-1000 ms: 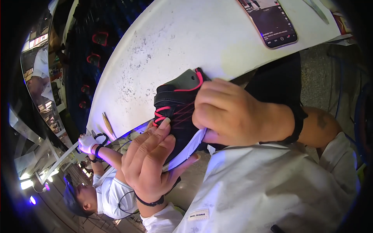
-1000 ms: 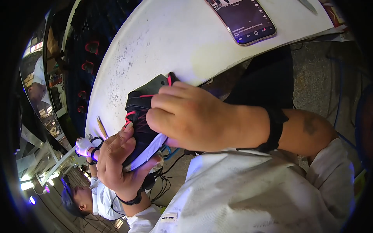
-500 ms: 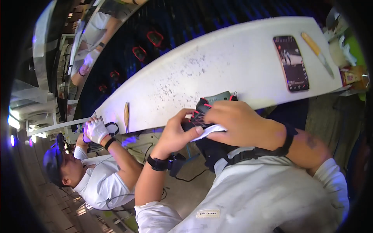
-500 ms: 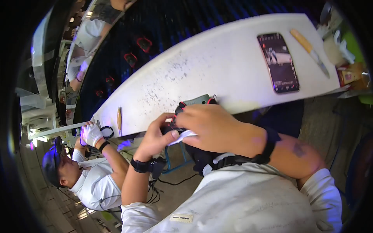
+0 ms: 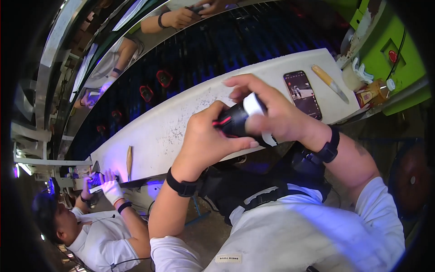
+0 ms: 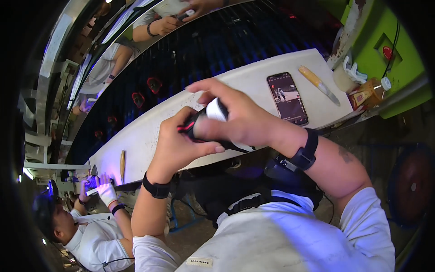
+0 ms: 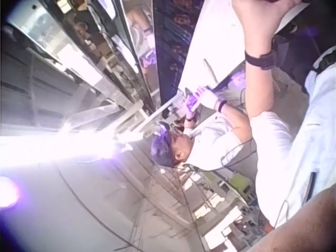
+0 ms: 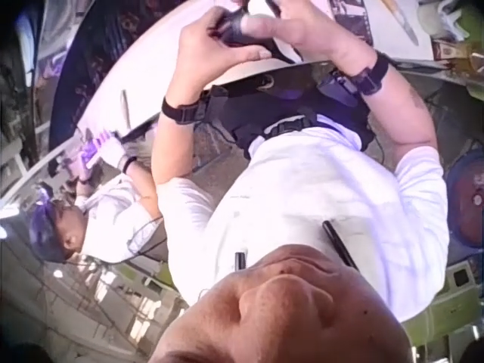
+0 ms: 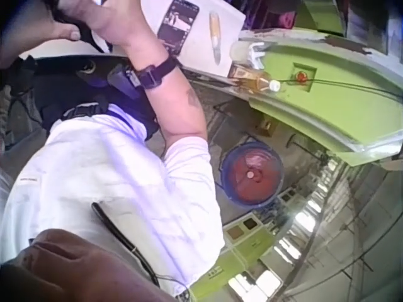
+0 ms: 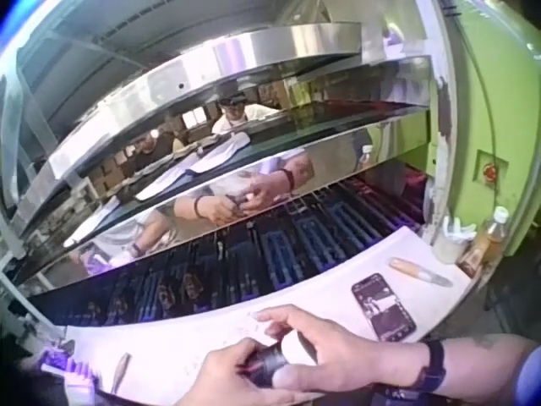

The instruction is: Inspecting and cleaning finished shoes at a quality control station.

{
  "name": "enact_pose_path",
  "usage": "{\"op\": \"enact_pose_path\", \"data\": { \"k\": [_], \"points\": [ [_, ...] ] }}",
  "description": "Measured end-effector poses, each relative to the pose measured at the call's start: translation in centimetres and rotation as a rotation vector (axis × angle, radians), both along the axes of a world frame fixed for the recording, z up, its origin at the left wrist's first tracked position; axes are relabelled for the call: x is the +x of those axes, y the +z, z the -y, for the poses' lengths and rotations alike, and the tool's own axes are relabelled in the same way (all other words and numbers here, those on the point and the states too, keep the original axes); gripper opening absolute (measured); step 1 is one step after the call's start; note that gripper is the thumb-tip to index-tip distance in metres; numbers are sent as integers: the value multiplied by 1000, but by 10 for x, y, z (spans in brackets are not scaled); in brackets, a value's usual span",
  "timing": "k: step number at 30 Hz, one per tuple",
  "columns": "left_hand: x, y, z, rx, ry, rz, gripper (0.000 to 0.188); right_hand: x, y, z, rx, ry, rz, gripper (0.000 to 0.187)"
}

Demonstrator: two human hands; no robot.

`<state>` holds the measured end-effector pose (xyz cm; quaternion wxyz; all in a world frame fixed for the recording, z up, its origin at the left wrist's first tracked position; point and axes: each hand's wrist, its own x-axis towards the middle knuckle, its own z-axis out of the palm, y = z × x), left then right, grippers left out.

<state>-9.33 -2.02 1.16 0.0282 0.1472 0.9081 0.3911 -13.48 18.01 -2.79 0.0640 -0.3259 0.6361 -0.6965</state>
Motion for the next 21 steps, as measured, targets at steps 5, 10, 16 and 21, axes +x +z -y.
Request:
{"op": "enact_pose_path", "data": {
  "k": [5,10,16,21],
  "points": [
    [12,-13,16,89,35,92,63,-1,14,11,304,112,-156,59],
    [17,-35,29,233,115,132,60,-2,10,27,211,227,180,39],
    [29,-73,57,477,215,223,63,-6,-43,42,-370,133,392,34],
    [51,-74,53,504,318,266,64,6,-40,47,-565,142,499,61]
  ]
}}
